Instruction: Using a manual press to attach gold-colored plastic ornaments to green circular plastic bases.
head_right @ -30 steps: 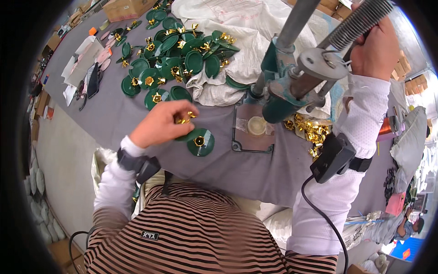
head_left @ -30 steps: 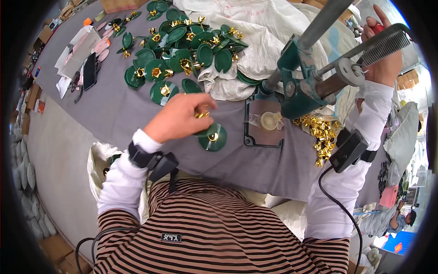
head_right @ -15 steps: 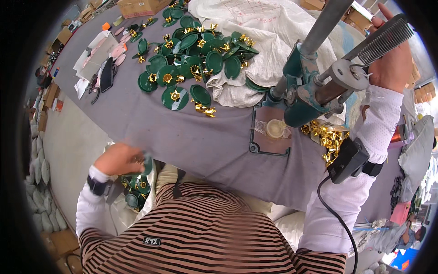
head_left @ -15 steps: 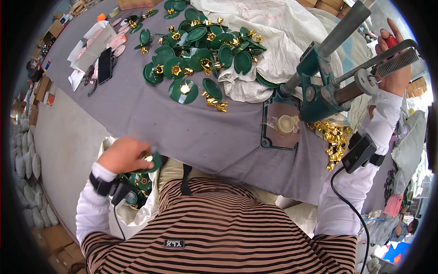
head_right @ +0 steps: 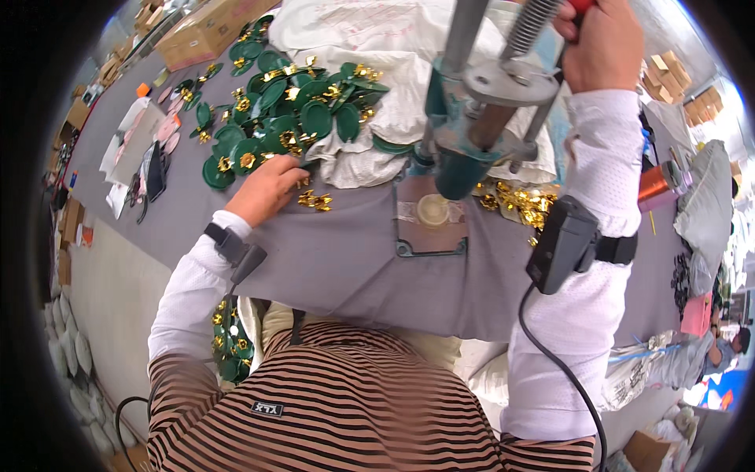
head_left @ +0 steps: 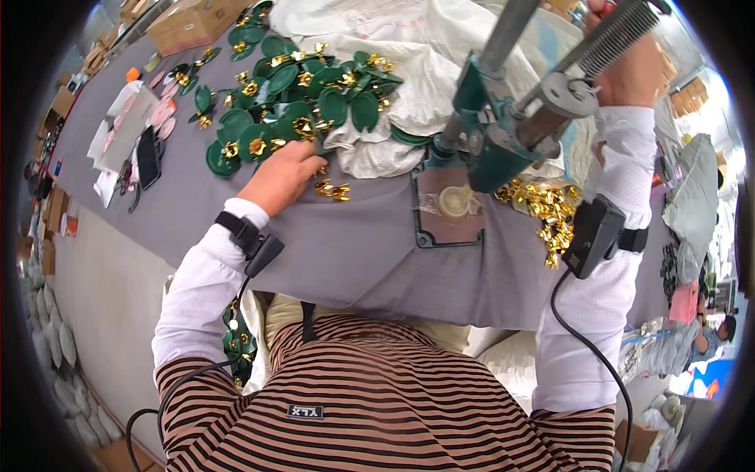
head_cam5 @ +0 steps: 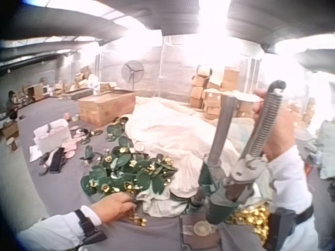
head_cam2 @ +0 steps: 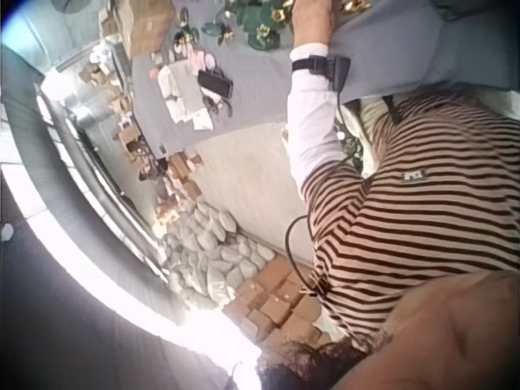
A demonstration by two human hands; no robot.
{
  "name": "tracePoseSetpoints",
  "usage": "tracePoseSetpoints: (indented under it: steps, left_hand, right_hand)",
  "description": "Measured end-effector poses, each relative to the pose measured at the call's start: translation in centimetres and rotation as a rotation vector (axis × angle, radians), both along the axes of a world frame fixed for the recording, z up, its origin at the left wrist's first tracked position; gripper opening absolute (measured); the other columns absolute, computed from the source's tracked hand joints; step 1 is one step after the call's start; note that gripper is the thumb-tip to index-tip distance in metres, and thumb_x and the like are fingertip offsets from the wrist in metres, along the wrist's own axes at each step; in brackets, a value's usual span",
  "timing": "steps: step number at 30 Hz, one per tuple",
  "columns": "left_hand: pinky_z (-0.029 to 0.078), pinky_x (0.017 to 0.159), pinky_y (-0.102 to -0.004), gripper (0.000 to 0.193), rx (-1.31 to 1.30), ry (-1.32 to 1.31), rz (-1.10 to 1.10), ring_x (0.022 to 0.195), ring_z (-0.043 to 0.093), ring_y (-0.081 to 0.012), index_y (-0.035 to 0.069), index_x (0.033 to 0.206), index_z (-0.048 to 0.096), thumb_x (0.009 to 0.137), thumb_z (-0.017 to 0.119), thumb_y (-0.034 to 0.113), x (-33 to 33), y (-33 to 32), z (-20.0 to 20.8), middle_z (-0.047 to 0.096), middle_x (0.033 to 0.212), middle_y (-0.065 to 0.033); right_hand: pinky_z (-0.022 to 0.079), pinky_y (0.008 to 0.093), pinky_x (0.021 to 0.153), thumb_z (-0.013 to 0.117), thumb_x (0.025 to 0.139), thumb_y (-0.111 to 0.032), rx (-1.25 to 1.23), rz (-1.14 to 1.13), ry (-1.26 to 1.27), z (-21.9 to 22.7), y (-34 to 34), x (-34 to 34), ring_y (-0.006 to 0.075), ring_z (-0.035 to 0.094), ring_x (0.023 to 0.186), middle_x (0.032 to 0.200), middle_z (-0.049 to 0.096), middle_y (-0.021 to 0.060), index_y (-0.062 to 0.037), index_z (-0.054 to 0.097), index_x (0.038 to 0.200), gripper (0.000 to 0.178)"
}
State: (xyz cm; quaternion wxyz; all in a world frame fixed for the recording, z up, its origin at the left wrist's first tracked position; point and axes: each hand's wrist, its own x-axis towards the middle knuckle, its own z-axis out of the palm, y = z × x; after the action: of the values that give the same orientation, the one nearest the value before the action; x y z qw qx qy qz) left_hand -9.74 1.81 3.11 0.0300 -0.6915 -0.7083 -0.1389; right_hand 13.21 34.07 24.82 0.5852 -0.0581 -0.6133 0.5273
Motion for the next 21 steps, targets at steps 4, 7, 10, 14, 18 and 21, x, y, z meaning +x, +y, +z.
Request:
tracePoseSetpoints:
  steps: [4,7,10,14,18,21]
  left_hand:
    - [0.049,0.081,-0.0399,0.037,0.280,-0.178,0.229,0.095,0.057,-0.0338,0.004,0.105,0.060,0.071,0.071,0.000,3.6,1.0,1.0,0.056,0.100,-0.0131]
    - [0.048,0.079,-0.0313,0.035,0.454,-0.514,0.237,0.086,0.061,-0.0220,0.004,0.094,0.063,0.065,0.082,0.006,10.4,3.9,1.9,0.062,0.091,-0.0068]
    - [0.043,0.097,-0.0345,0.039,0.401,-0.784,0.124,0.113,0.056,-0.0259,0.007,0.100,0.066,0.066,0.085,0.011,14.9,6.8,-1.2,0.063,0.113,-0.0091]
    - [0.035,0.107,-0.0400,0.033,0.325,-0.831,0.174,0.129,0.045,-0.0314,0.006,0.097,0.068,0.069,0.083,0.014,17.5,11.1,-3.8,0.060,0.127,-0.0101]
    - [0.028,0.111,-0.0445,0.033,0.289,-0.758,0.240,0.135,0.039,-0.0351,0.007,0.095,0.072,0.069,0.083,0.023,17.7,12.3,-3.9,0.058,0.130,-0.0114]
    - [0.027,0.111,-0.0452,0.039,0.259,-0.694,0.261,0.135,0.038,-0.0349,0.007,0.100,0.070,0.068,0.084,0.025,17.0,12.0,-4.1,0.057,0.131,-0.0114]
  right_hand:
    - [0.038,0.0199,0.048,0.049,0.099,-0.021,-0.052,0.039,0.029,0.1,-0.6,-0.1,0.0065,0.049,0.055,0.070,0.056,-0.0011,-0.0031,0.062,0.111,0.025]
    - [0.028,0.0204,0.040,0.047,0.100,-0.022,-0.003,0.139,0.018,0.3,-0.7,0.9,0.0049,0.042,0.048,0.067,0.053,-0.0026,-0.0068,0.061,0.096,0.021]
    - [0.027,0.0196,0.038,0.044,0.101,-0.022,-0.044,0.122,0.039,0.4,-0.2,0.2,0.0042,0.041,0.047,0.067,0.054,-0.0019,-0.0086,0.057,0.088,0.022]
    - [0.029,0.0183,0.039,0.044,0.101,-0.020,0.024,0.212,-0.037,1.2,0.2,1.6,0.0048,0.043,0.049,0.071,0.055,0.0021,-0.0043,0.057,0.095,0.021]
    - [0.031,0.0185,0.039,0.043,0.100,-0.018,-0.011,0.198,-0.008,0.5,0.5,0.5,0.0055,0.044,0.050,0.076,0.057,0.0044,0.0014,0.058,0.107,0.025]
    - [0.032,0.0181,0.040,0.041,0.100,-0.015,0.025,0.135,-0.008,0.8,-0.6,0.2,0.0056,0.045,0.051,0.077,0.058,0.0047,0.0033,0.059,0.114,0.029]
